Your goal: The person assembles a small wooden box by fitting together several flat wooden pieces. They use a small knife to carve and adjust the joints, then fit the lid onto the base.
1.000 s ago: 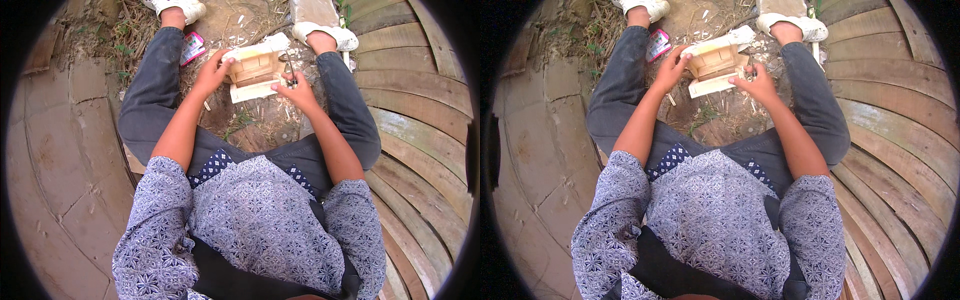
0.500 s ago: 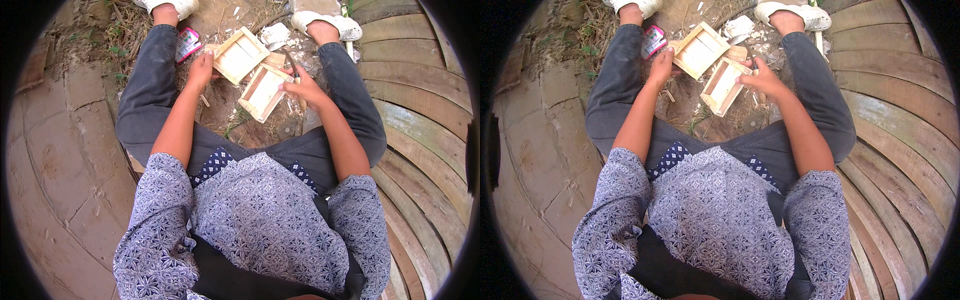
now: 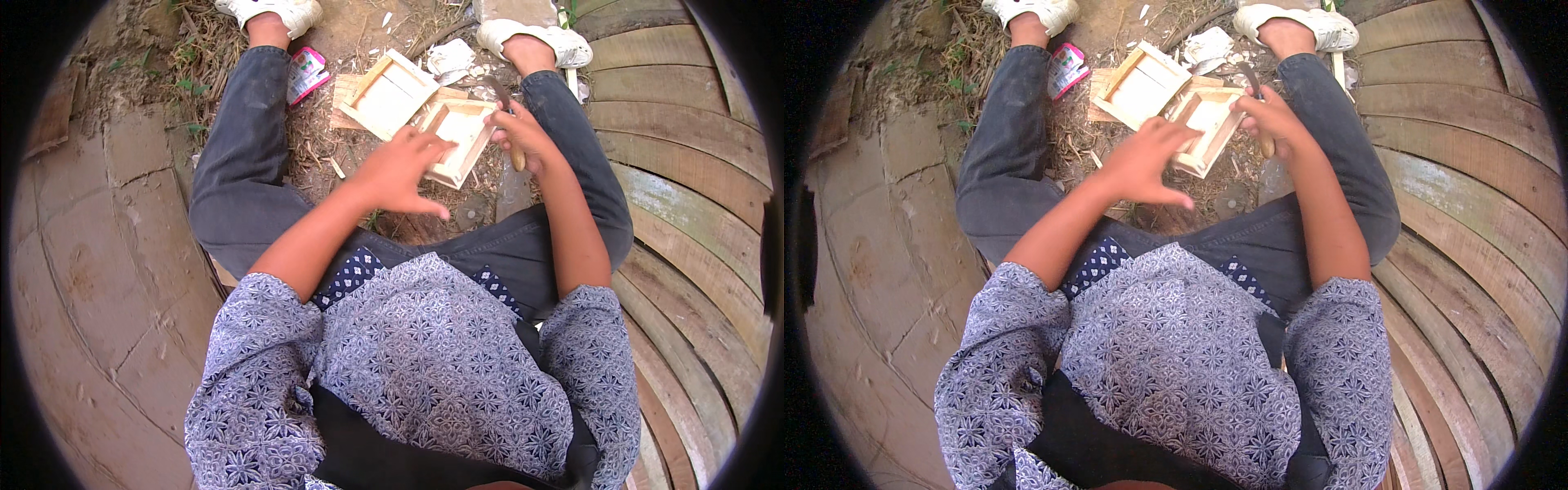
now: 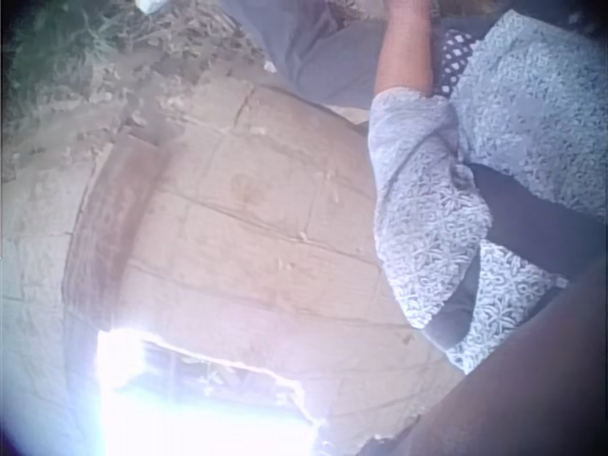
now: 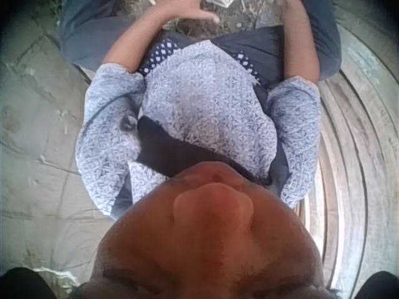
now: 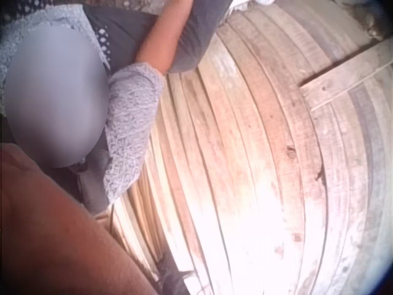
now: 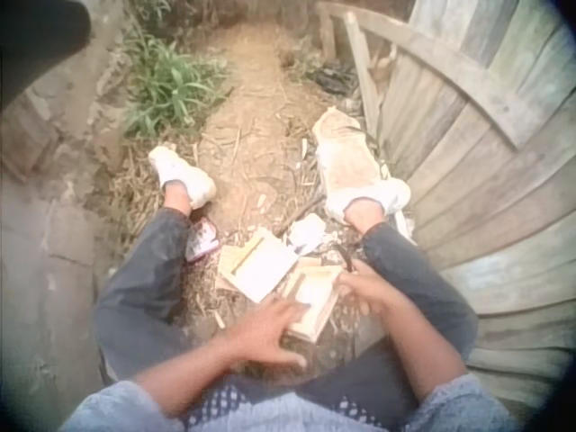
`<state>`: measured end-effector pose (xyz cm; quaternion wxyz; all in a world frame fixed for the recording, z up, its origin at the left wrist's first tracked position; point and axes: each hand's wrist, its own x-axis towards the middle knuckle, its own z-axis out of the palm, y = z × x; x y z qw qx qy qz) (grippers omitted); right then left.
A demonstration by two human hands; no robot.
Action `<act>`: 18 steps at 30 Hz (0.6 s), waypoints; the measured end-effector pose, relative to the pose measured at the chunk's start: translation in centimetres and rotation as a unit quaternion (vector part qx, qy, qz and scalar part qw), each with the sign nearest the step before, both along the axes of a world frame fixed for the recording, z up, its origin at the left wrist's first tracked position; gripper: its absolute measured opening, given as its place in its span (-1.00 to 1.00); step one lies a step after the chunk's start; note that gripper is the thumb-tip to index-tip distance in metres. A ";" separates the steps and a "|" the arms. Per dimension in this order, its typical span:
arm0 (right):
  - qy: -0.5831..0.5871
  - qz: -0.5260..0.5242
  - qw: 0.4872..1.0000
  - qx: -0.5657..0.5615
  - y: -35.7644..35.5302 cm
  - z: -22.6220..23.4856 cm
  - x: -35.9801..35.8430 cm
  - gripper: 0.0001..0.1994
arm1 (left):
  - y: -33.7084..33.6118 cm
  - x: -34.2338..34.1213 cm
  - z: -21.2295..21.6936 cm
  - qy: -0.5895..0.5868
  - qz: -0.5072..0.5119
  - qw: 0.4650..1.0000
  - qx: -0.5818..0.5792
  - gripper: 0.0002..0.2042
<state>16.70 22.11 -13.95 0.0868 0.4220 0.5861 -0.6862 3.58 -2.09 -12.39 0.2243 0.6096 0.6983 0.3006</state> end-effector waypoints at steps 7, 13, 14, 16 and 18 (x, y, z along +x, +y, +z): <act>0.118 -0.038 0.992 0.019 -1.0 3.0 -1.5 -0.49 | -0.8 0.2 -4.4 -0.216 0.206 0.954 -0.009 -0.40; 0.046 -0.016 0.981 0.188 -2.7 -2.1 -3.6 -0.43 | -2.0 -3.6 -3.4 -0.558 0.334 0.760 0.000 -0.46; 0.085 -0.017 0.984 0.155 -2.9 -2.7 -4.3 -0.46 | -2.4 -5.0 -4.4 -0.578 0.318 0.751 -0.006 -0.49; 0.132 -0.029 0.984 0.113 -3.3 -4.1 -5.7 -0.49 | -3.3 -6.7 -5.1 -0.608 0.301 0.734 -0.009 -0.50; 0.151 -0.052 0.983 0.095 -3.6 -5.1 -7.1 -0.51 | -3.6 -7.0 -5.2 -0.607 0.318 0.728 0.003 -0.46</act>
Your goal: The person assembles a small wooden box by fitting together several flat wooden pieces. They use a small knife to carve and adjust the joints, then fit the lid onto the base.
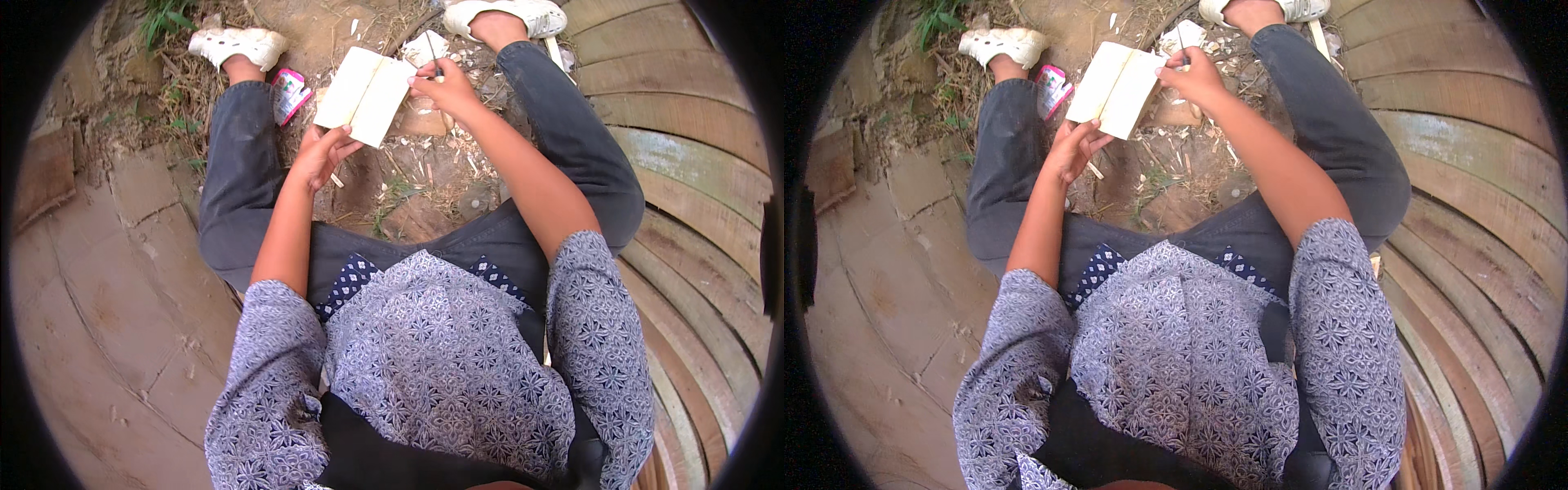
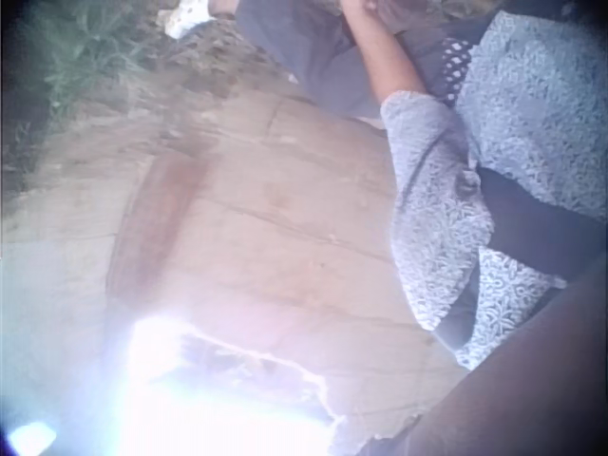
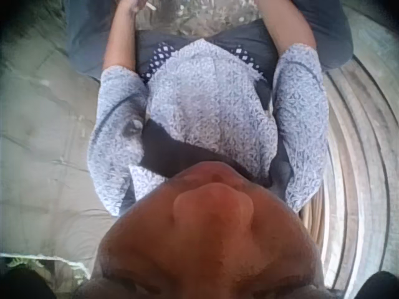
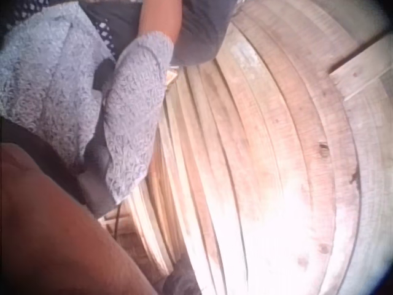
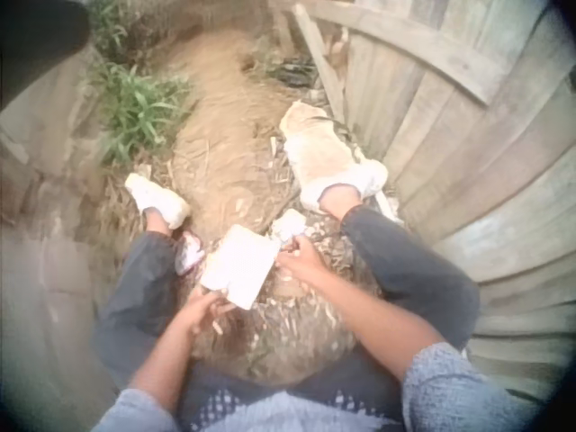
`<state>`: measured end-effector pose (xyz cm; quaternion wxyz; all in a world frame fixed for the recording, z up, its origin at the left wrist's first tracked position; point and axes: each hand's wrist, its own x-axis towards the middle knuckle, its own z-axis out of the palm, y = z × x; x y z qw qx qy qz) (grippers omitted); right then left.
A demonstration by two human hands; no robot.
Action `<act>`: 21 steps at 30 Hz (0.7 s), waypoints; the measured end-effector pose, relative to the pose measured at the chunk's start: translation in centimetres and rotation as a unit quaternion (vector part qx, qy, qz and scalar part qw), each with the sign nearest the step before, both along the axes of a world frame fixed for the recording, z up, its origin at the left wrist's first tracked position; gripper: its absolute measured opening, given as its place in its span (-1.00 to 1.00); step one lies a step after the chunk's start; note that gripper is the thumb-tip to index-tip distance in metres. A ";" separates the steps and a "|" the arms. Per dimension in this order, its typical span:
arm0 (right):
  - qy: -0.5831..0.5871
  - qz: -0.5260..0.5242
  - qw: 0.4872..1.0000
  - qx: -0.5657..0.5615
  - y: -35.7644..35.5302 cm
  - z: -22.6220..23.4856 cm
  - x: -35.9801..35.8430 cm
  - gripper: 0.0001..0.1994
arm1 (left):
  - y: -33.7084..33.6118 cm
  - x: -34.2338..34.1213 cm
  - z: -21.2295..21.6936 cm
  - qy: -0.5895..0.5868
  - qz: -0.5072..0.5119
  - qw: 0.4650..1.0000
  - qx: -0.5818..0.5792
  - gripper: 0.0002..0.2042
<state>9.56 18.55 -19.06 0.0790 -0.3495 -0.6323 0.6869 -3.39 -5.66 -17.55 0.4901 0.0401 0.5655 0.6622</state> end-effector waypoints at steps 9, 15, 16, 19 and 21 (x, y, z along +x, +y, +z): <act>0.021 -0.018 0.992 0.120 0.4 -3.0 -0.8 -0.52 | 1.3 1.5 1.6 0.612 -0.138 0.709 -0.320 0.07; 0.044 -0.019 0.990 0.131 0.1 -3.1 -0.6 -0.52 | 3.1 3.8 2.0 0.672 -0.168 0.643 -0.325 0.16; 0.034 -0.015 0.993 0.113 0.1 -3.0 -0.3 -0.52 | 3.0 3.7 1.9 0.678 -0.168 0.636 -0.328 0.14; 0.041 -0.022 0.993 0.113 0.2 -2.9 -0.3 -0.53 | 3.1 3.7 1.8 0.681 -0.169 0.636 -0.322 0.12; 0.054 -0.021 0.990 0.129 0.3 -2.9 0.0 -0.57 | 3.1 3.9 1.8 0.685 -0.166 0.634 -0.318 0.11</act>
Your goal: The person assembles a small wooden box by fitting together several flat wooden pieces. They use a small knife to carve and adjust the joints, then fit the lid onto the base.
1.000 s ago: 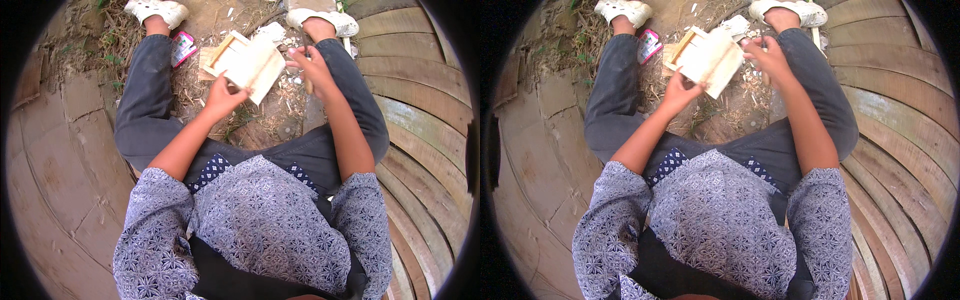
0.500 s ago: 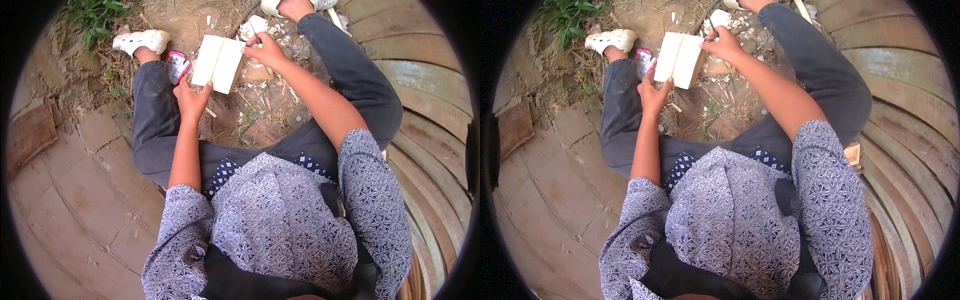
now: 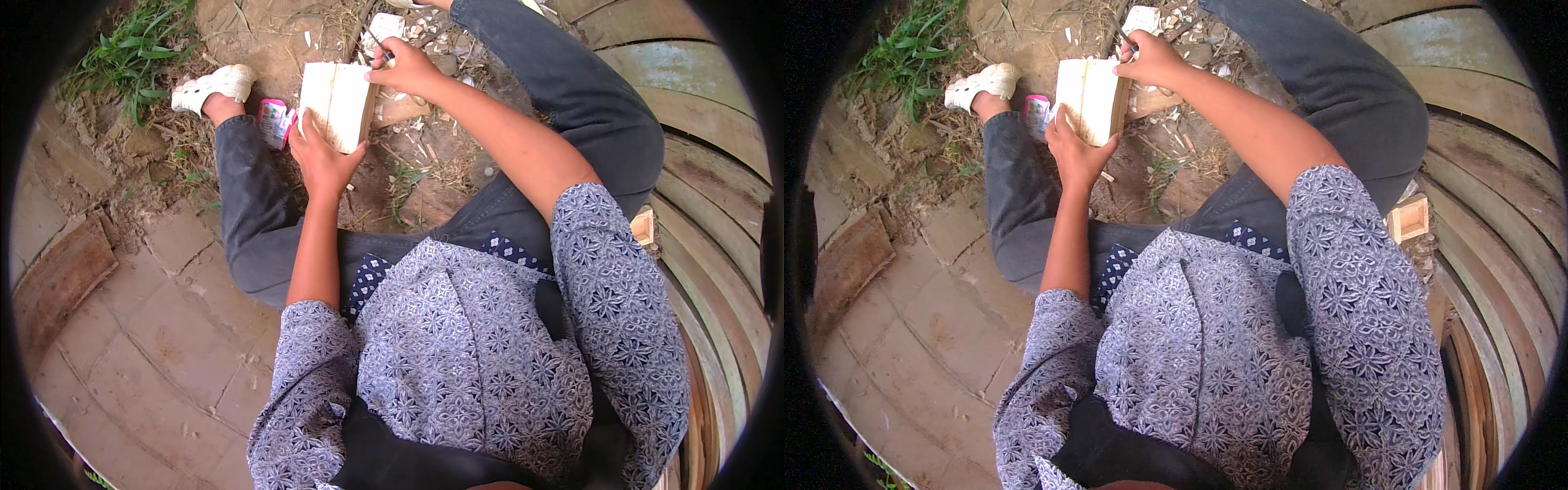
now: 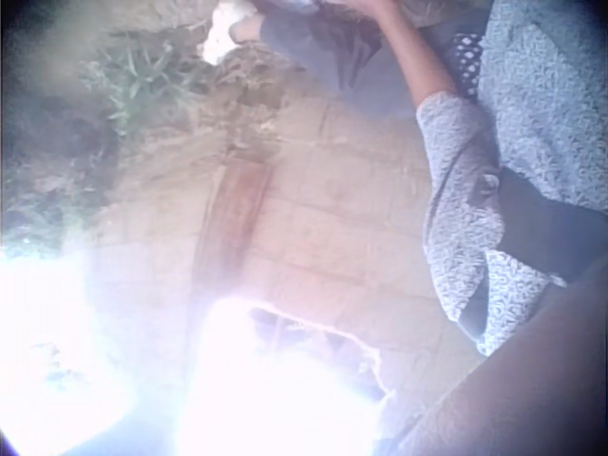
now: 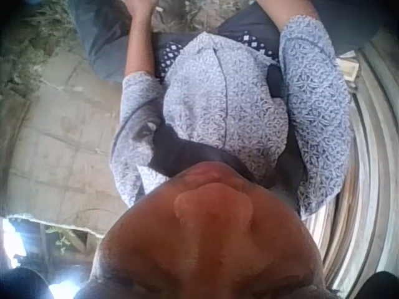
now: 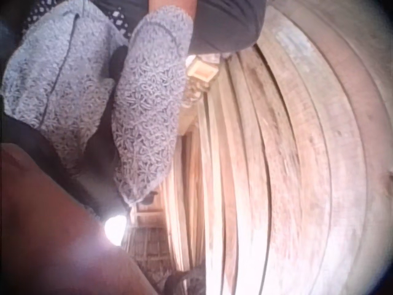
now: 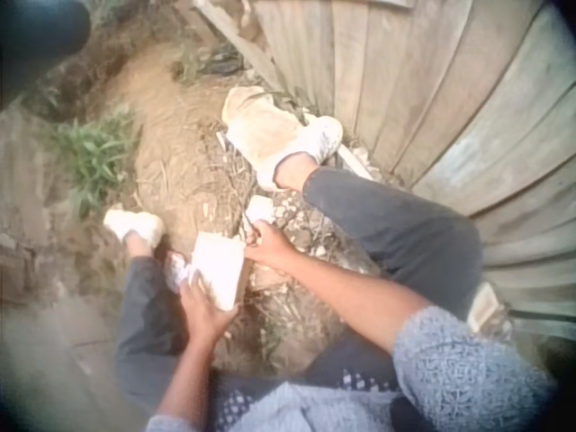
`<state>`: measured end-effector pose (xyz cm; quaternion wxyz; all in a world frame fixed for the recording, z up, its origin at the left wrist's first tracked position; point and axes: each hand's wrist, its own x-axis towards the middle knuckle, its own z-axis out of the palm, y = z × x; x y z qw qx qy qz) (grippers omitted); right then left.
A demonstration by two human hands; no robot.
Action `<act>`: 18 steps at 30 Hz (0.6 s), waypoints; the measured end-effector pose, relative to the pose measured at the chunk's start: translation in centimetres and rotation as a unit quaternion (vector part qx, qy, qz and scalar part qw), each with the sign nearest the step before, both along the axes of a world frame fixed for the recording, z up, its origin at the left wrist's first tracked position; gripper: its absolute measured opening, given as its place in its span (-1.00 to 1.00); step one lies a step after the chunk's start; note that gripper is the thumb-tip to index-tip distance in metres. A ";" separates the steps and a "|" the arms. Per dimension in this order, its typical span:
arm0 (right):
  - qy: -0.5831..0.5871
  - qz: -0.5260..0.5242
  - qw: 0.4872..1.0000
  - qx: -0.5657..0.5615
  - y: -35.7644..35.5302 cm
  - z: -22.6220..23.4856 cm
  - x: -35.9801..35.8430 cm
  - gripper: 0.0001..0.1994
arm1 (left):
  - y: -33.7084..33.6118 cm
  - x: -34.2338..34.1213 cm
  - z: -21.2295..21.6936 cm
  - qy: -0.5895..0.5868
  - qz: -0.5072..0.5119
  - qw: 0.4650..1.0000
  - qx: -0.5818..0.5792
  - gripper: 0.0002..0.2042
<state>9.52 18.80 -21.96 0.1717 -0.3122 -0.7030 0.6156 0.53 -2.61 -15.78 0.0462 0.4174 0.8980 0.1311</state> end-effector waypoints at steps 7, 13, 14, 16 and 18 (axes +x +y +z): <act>0.019 -0.007 1.000 0.009 -0.3 -0.4 -0.3 -0.61 | 0.1 0.2 0.0 -0.011 0.016 1.000 0.003 0.09; 0.056 -0.013 0.998 0.025 0.1 -1.0 -0.6 -0.54 | 0.2 0.4 -0.2 -0.016 0.019 1.000 0.018 0.09; 0.048 -0.013 0.998 0.029 0.1 -1.3 -0.5 -0.57 | 0.2 0.4 -0.4 -0.013 0.016 1.000 0.017 0.08; 0.031 -0.006 0.999 0.037 0.1 -1.3 -0.5 -0.63 | 0.2 0.3 -0.4 -0.006 0.017 1.000 0.014 0.08; 0.030 -0.003 0.999 0.011 0.2 -1.4 -0.5 -0.58 | 0.1 0.1 -0.6 -0.017 0.015 1.000 0.005 0.13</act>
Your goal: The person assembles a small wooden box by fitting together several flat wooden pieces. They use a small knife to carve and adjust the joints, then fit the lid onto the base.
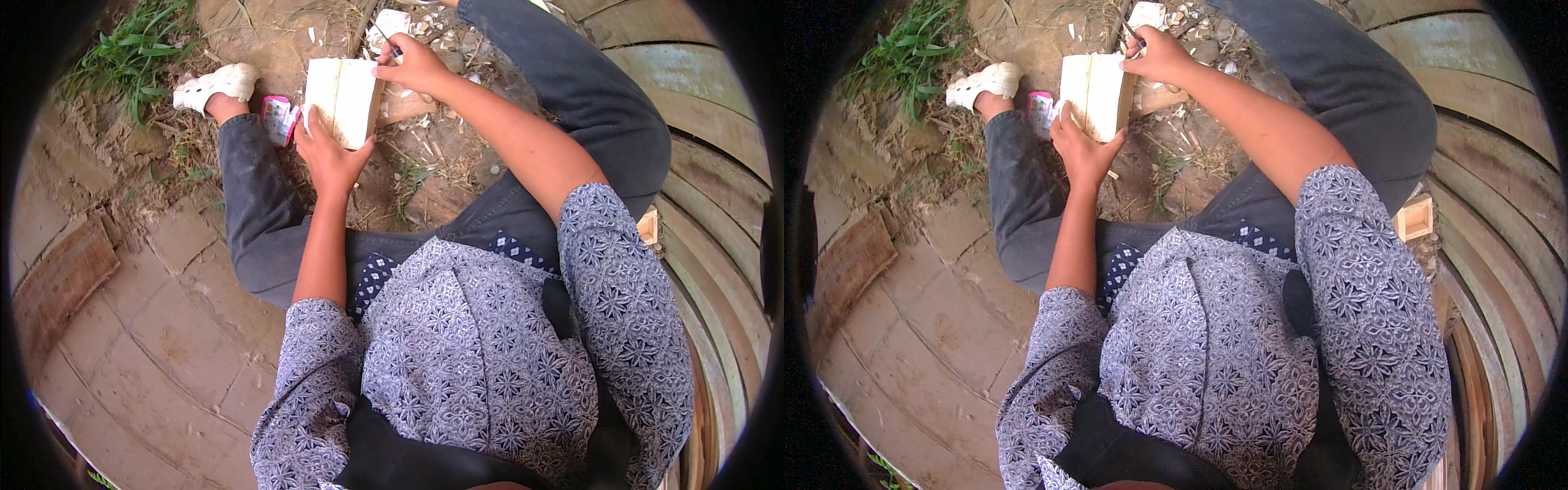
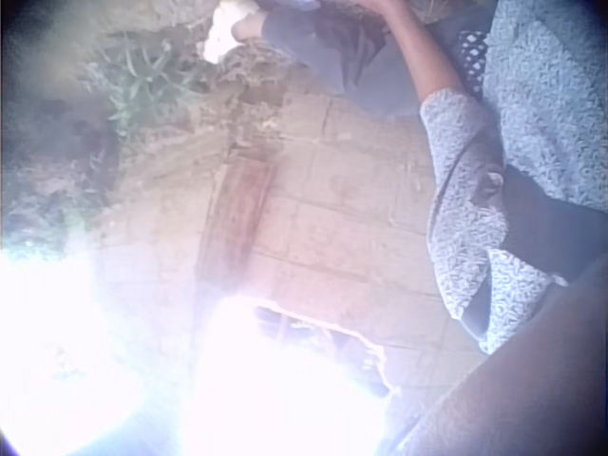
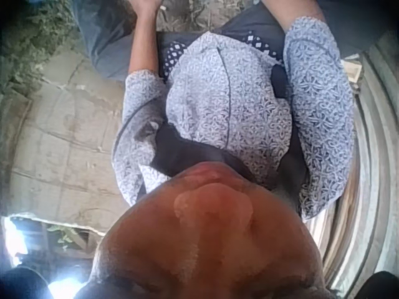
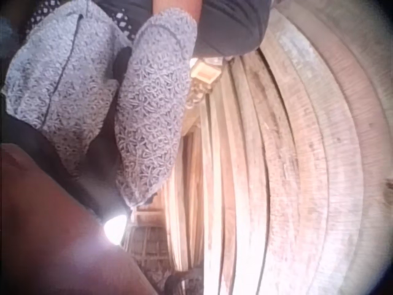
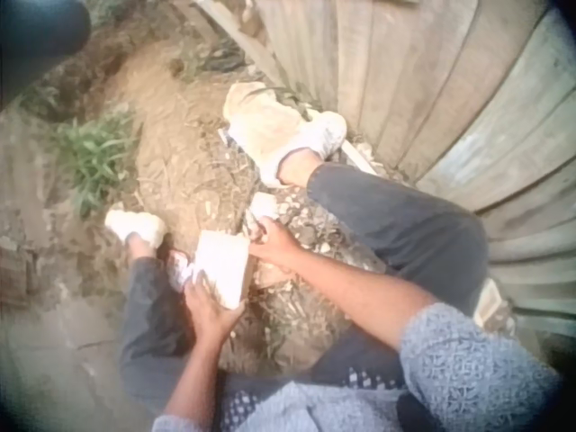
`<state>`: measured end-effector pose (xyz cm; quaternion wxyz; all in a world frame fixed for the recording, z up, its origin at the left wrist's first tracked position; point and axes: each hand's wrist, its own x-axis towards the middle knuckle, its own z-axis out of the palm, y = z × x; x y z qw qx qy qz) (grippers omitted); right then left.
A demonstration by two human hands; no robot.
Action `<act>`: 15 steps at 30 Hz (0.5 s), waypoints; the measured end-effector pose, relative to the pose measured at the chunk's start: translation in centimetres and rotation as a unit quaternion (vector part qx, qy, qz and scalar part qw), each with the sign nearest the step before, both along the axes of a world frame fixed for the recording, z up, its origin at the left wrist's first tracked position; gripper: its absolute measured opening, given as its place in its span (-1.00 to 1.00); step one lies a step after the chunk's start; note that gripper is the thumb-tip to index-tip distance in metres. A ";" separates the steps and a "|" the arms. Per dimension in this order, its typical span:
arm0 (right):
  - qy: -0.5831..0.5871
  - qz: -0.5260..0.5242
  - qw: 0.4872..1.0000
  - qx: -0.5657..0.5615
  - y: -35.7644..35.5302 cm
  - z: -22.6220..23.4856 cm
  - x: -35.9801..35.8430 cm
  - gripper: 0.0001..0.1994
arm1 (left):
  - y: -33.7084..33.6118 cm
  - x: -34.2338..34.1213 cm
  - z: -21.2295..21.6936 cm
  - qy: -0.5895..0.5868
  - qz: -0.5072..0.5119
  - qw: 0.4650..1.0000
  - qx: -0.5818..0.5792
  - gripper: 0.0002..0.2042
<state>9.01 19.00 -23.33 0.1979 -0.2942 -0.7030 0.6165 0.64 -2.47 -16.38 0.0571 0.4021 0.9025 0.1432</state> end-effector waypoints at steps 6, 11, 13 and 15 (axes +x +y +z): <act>-0.025 0.005 1.000 0.002 0.2 -0.7 0.4 -0.51 | -1.0 0.1 -1.2 0.003 -0.005 0.999 0.045 0.39; -0.040 0.036 0.996 -0.076 -0.5 -0.5 0.5 -0.50 | -1.1 -0.3 -2.1 -0.093 0.013 0.991 0.095 0.43; -0.101 0.065 0.989 -0.087 -0.5 0.3 0.5 -0.52 | -1.0 -0.2 -2.3 -0.081 0.019 0.992 0.097 0.39; -0.102 0.069 0.987 -0.102 -0.5 0.8 0.5 -0.54 | -0.9 -0.5 -1.8 -0.087 0.025 0.993 0.080 0.34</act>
